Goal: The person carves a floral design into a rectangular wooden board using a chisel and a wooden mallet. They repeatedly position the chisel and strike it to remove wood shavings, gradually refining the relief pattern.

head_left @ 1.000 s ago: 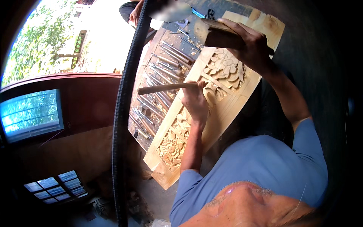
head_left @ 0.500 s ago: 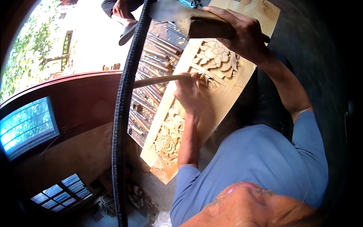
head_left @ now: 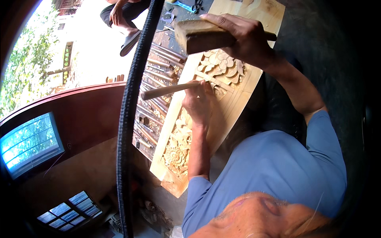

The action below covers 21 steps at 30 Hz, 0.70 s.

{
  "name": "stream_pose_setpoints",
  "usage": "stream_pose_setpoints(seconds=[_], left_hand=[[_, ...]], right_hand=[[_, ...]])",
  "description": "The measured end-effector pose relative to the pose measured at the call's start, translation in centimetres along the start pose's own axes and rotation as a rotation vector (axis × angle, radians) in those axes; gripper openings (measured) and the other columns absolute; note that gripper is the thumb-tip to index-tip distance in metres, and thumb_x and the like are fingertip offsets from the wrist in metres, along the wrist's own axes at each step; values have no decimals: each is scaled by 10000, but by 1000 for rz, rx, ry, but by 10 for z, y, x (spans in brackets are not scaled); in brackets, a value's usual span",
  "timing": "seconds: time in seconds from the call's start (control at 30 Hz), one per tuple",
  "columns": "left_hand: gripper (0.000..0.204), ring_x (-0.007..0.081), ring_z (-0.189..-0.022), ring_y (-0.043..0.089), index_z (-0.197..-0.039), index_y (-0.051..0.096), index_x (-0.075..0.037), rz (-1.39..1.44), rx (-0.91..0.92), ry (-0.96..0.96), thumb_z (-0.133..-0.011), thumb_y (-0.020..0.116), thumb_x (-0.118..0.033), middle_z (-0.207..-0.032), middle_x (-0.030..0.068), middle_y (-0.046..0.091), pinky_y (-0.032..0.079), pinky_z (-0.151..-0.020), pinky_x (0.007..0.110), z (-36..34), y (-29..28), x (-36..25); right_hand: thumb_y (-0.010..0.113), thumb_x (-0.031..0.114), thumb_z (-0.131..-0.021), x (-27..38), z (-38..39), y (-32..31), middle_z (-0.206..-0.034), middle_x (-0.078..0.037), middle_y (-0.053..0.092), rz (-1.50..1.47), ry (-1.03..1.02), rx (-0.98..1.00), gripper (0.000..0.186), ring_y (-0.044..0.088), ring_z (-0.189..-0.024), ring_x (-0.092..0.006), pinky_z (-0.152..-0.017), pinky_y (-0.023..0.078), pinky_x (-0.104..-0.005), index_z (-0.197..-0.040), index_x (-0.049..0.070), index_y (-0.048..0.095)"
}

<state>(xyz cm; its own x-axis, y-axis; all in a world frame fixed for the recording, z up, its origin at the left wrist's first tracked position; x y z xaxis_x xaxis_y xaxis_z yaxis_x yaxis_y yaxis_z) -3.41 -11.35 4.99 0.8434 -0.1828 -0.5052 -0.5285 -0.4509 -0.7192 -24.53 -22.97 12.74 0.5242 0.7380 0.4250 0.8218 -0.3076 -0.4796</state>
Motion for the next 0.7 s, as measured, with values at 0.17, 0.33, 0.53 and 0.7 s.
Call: stream_pose_setpoints(seconds=[0.17, 0.33, 0.53, 0.7], left_hand=[[115, 377, -703, 714, -1052, 615, -23, 52, 67, -42, -995, 688, -92, -843, 187, 718, 545, -603, 433, -8, 5, -5], [110, 376, -693, 716, -1069, 608, -21, 77, 76, 8, -1003, 672, -81, -843, 183, 719, 546, -599, 434, -11, 2, -9], [106, 348, -684, 718, -1073, 614, -28, 103, 94, -35, -1001, 670, -83, -836, 171, 715, 535, -587, 417, -11, 4, -5], [115, 323, -629, 685, -1060, 624, -48, 75, 23, 33, -983, 692, -101, -809, 146, 696, 508, -556, 394, -14, 3, -10]], right_hand=[[855, 52, -726, 21, -10, -17, -1109, -113, 757, 71, -186, -109, 688, 756, -973, -313, -820, 619, -377, -1380, 126, 654], [876, 126, -764, 64, -47, -50, -1110, -118, 765, -107, -287, -163, 645, 766, -973, -314, -834, 627, -380, -1371, 127, 659], [706, 164, -862, 100, -81, -70, -839, -65, 692, 167, -496, -68, 327, 722, -783, -251, -743, 597, -401, -1179, 86, 724], [720, 116, -843, 102, -100, -79, -838, -78, 698, 85, -510, -82, 341, 720, -765, -268, -713, 595, -415, -1181, 68, 729]])
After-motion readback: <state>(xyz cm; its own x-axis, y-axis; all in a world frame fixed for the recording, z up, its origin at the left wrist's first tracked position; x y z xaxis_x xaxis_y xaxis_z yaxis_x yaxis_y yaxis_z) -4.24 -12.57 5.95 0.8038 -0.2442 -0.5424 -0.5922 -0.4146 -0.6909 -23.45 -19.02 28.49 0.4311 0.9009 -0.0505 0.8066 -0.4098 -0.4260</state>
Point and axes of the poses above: each hand's wrist, its own z-axis away from the middle knuckle, its own y-axis out of the palm, x = y × z, the point moved 7 cm from there along -z, towards the middle knuckle
